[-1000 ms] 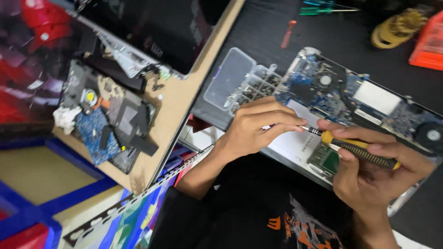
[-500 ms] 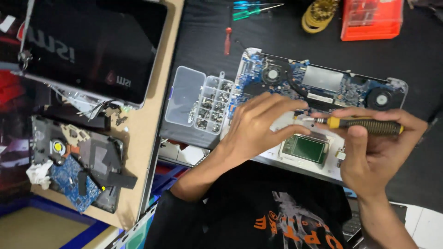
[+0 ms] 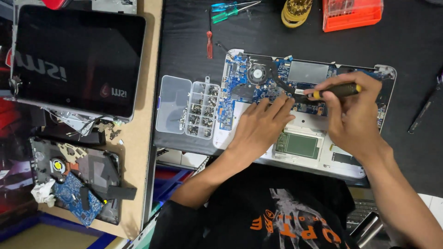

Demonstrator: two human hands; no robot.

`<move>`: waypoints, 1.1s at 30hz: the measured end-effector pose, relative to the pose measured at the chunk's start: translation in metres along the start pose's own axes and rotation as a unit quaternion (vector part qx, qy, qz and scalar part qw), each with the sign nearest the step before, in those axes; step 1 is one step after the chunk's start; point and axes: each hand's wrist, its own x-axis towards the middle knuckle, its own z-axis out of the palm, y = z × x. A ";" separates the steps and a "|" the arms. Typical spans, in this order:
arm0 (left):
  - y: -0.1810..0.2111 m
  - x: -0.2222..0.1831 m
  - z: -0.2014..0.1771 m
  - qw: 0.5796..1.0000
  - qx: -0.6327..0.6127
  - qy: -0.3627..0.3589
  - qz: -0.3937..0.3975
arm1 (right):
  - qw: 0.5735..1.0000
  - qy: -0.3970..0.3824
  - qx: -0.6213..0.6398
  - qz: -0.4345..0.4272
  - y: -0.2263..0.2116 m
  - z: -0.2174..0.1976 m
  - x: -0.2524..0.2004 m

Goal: Disassembling a laptop by removing screws from the motherboard and lifting the component from the chassis.

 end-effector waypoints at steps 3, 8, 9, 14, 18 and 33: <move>0.000 -0.002 0.005 0.999 0.034 -0.030 -0.005 | 0.999 -0.002 -0.027 -0.020 -0.005 0.002 0.012; 0.003 0.005 0.000 0.998 0.065 -0.016 -0.002 | 0.998 -0.010 -0.047 -0.032 0.003 0.003 0.019; 0.003 0.006 -0.002 0.998 0.069 -0.017 -0.002 | 0.999 -0.004 -0.038 -0.020 0.003 0.005 0.019; 0.002 0.002 0.000 0.997 0.074 -0.034 0.001 | 0.998 -0.025 -0.045 -0.033 0.007 0.007 0.021; 0.003 0.001 0.000 0.996 0.081 -0.040 0.009 | 0.997 -0.034 -0.075 -0.015 0.006 0.005 0.020; 0.000 -0.003 0.009 0.996 0.081 -0.033 0.011 | 0.952 -0.188 -0.232 0.072 -0.012 -0.007 0.043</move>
